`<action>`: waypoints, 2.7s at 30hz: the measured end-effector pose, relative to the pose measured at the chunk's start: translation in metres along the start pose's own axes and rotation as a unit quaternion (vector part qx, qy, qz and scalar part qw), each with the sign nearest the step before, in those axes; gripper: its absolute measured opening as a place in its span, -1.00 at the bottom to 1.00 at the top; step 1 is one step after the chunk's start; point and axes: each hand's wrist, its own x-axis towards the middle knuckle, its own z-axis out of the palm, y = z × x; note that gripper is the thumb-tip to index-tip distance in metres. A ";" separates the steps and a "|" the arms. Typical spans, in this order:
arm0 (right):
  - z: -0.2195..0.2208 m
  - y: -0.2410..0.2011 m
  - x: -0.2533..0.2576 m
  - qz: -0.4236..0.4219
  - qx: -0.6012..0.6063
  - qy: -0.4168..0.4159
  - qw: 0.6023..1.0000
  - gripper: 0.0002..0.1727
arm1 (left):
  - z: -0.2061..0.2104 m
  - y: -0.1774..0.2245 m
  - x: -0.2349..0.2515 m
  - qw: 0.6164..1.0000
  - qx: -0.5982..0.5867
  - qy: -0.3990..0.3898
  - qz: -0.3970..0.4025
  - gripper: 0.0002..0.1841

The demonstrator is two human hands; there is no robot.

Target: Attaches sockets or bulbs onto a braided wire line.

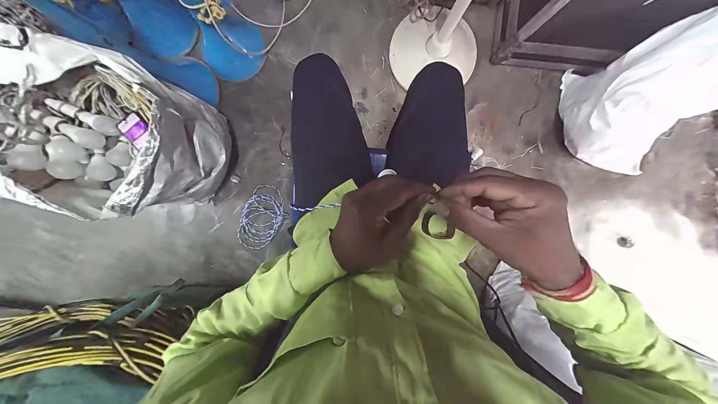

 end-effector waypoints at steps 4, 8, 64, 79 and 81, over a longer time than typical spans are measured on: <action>0.003 -0.004 0.000 -0.008 -0.066 0.012 0.998 -0.84 | -0.002 -0.003 0.000 1.000 0.011 0.001 0.002 -0.83; 0.003 -0.009 0.000 -0.004 -0.121 0.018 0.992 -0.85 | 0.000 0.001 0.000 1.000 0.014 0.004 0.000 -0.82; -0.037 -0.031 0.014 -0.007 -0.081 -0.044 0.996 -0.77 | -0.001 0.022 0.027 0.899 -0.362 -0.039 -0.243 -0.79; -0.039 -0.019 0.018 -0.312 -0.386 -0.091 0.863 -0.80 | 0.000 0.028 0.031 0.805 -0.453 -0.039 -0.382 -0.73; -0.040 -0.017 0.020 -0.319 -0.387 -0.100 0.859 -0.81 | 0.002 0.030 0.030 0.822 -0.435 -0.038 -0.366 -0.71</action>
